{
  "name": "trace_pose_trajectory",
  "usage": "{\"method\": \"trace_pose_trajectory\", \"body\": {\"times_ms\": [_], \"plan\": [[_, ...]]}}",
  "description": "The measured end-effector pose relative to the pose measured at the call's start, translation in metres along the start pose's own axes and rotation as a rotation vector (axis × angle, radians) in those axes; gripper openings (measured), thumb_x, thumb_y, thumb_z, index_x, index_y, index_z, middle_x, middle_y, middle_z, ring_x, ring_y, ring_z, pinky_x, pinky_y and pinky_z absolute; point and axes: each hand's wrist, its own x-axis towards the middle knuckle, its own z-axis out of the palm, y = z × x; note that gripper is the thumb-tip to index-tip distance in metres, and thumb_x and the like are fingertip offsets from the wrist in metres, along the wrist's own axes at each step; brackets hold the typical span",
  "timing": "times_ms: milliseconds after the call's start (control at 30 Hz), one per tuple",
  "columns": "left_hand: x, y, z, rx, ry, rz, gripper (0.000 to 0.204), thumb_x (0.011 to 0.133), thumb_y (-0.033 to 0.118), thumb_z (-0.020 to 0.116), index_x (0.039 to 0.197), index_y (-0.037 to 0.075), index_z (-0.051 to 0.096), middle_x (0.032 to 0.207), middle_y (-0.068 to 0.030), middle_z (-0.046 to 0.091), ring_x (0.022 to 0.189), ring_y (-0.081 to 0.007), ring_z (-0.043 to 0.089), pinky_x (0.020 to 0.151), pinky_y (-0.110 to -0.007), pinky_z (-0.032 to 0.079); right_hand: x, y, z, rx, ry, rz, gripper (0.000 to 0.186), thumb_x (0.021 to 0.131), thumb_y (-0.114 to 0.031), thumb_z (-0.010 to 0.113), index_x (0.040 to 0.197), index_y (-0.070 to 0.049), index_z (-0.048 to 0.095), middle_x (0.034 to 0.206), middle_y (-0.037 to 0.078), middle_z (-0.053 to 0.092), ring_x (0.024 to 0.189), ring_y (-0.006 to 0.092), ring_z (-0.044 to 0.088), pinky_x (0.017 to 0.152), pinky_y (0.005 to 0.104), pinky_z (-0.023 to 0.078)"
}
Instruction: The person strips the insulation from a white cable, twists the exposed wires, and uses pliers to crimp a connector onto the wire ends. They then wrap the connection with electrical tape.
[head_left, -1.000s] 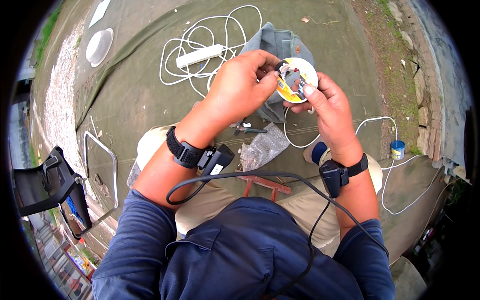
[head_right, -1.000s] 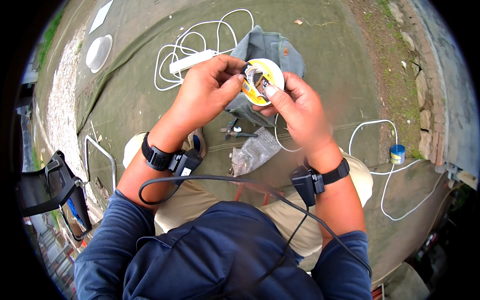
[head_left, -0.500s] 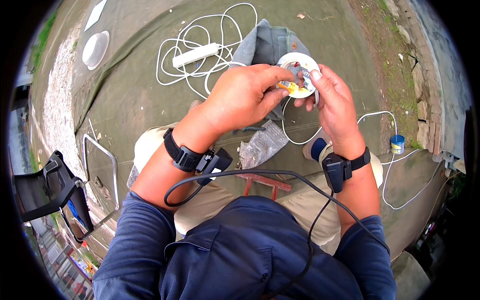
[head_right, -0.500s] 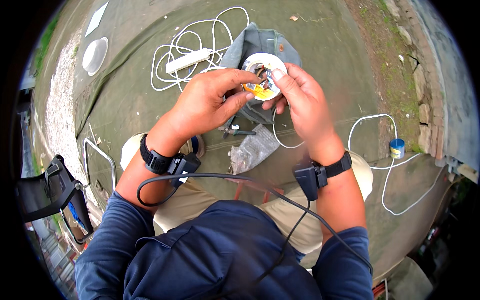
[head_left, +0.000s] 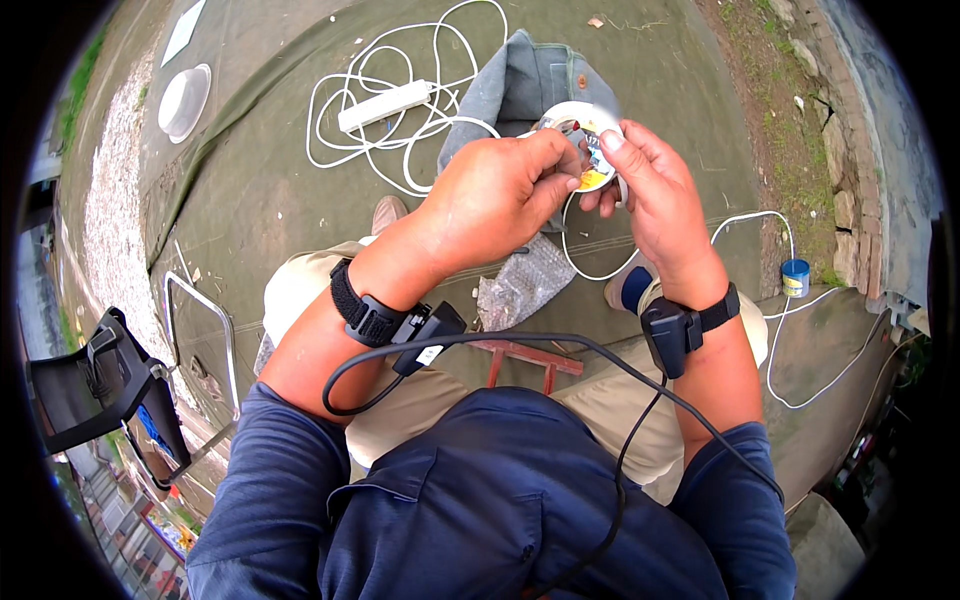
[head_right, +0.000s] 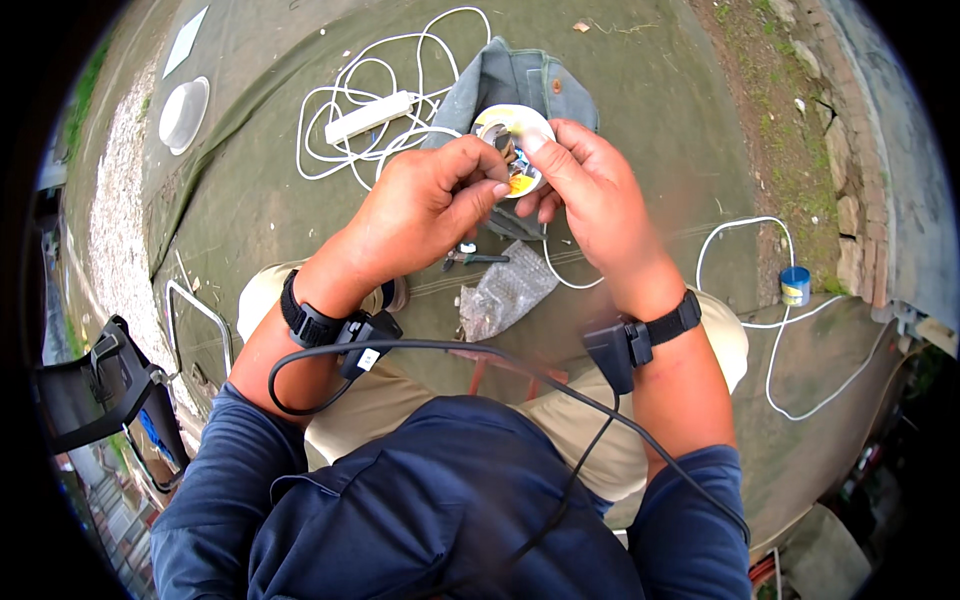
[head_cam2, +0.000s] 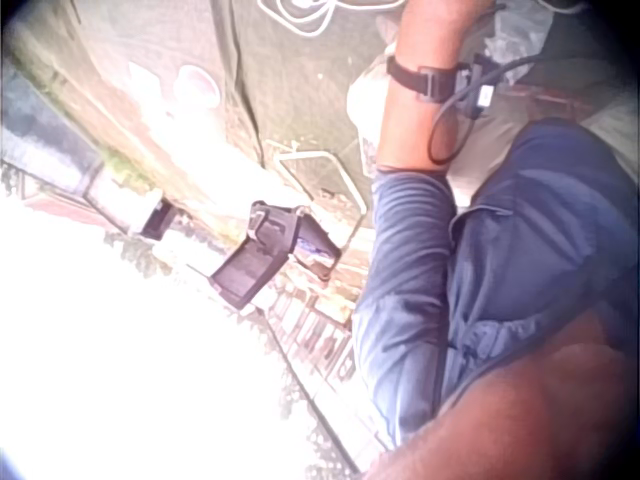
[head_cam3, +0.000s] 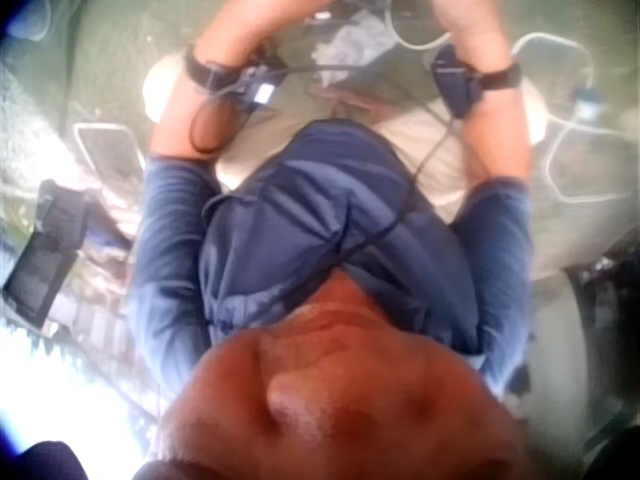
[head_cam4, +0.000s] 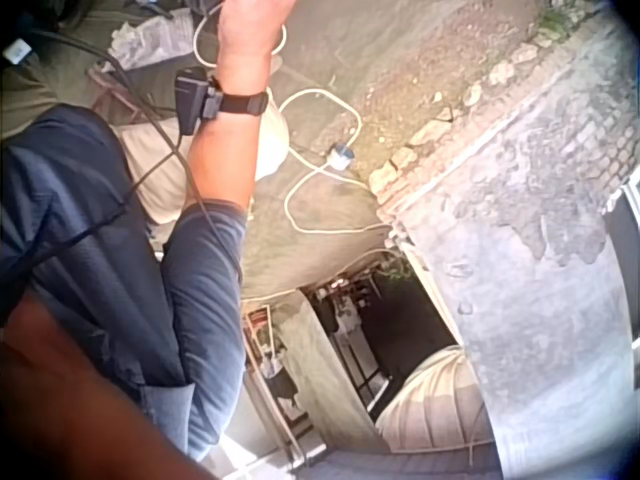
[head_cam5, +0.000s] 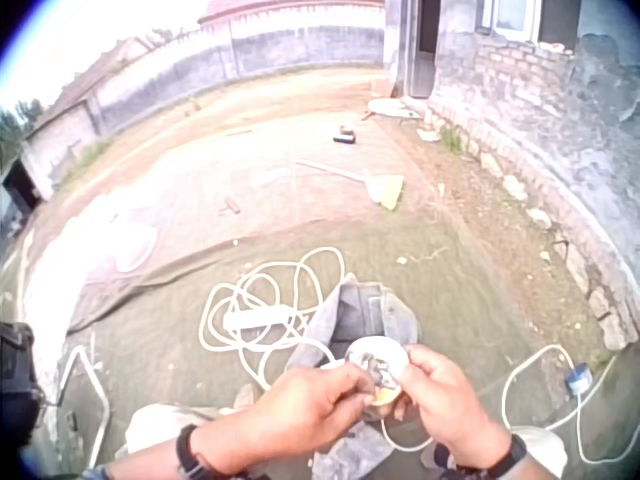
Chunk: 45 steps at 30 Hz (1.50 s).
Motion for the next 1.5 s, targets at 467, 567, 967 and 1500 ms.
{"method": "trace_pose_trajectory", "body": {"times_ms": [467, 567, 967, 1500], "plan": [[0.003, -0.002, 0.005, 0.292, 0.054, 0.185, 0.015, 0.086, 0.007, 0.068, 0.096, 0.007, 0.057, 0.075, -0.0128, 0.066, 0.063, -0.0342, 0.065, 0.054, -0.042, 0.051, 0.003, 0.006, -0.003, 0.254, 0.015, 0.114, 0.036, 0.103, -0.036, 0.056, 0.11, -0.001, 0.065, 0.089, 0.006, 0.07, 0.068, 0.0129, 0.066, 0.06, 0.0238, 0.051], [0.003, 0.005, 0.011, 0.233, 0.117, 0.289, 0.017, 0.083, 0.006, 0.068, 0.095, 0.006, 0.056, 0.075, -0.0121, 0.065, 0.062, -0.0345, 0.065, 0.054, -0.042, 0.051, 0.008, 0.01, -0.011, 0.404, 0.081, 0.14, 0.036, 0.104, -0.033, 0.054, 0.113, -0.001, 0.065, 0.093, 0.008, 0.072, 0.07, 0.0145, 0.069, 0.061, 0.0253, 0.055], [0.002, 0.004, 0.006, 0.206, 0.099, 0.169, 0.012, 0.086, 0.009, 0.074, 0.094, 0.006, 0.065, 0.078, -0.0068, 0.062, 0.061, -0.0222, 0.06, 0.055, -0.033, 0.048, 0.005, -0.003, -0.021, 0.277, 0.104, -0.005, 0.036, 0.105, -0.032, 0.054, 0.115, 0.0, 0.063, 0.095, 0.01, 0.072, 0.072, 0.0156, 0.071, 0.063, 0.0241, 0.056], [0.004, -0.001, 0.013, 0.323, 0.243, 0.209, 0.021, 0.082, 0.003, 0.074, 0.102, 0.009, 0.07, 0.085, -0.0086, 0.063, 0.07, -0.0266, 0.064, 0.06, -0.036, 0.05, 0.005, 0.001, -0.004, 0.14, 0.066, -0.009, 0.036, 0.105, -0.035, 0.055, 0.117, -0.002, 0.062, 0.097, 0.007, 0.072, 0.076, 0.0136, 0.07, 0.067, 0.0243, 0.055]]}}
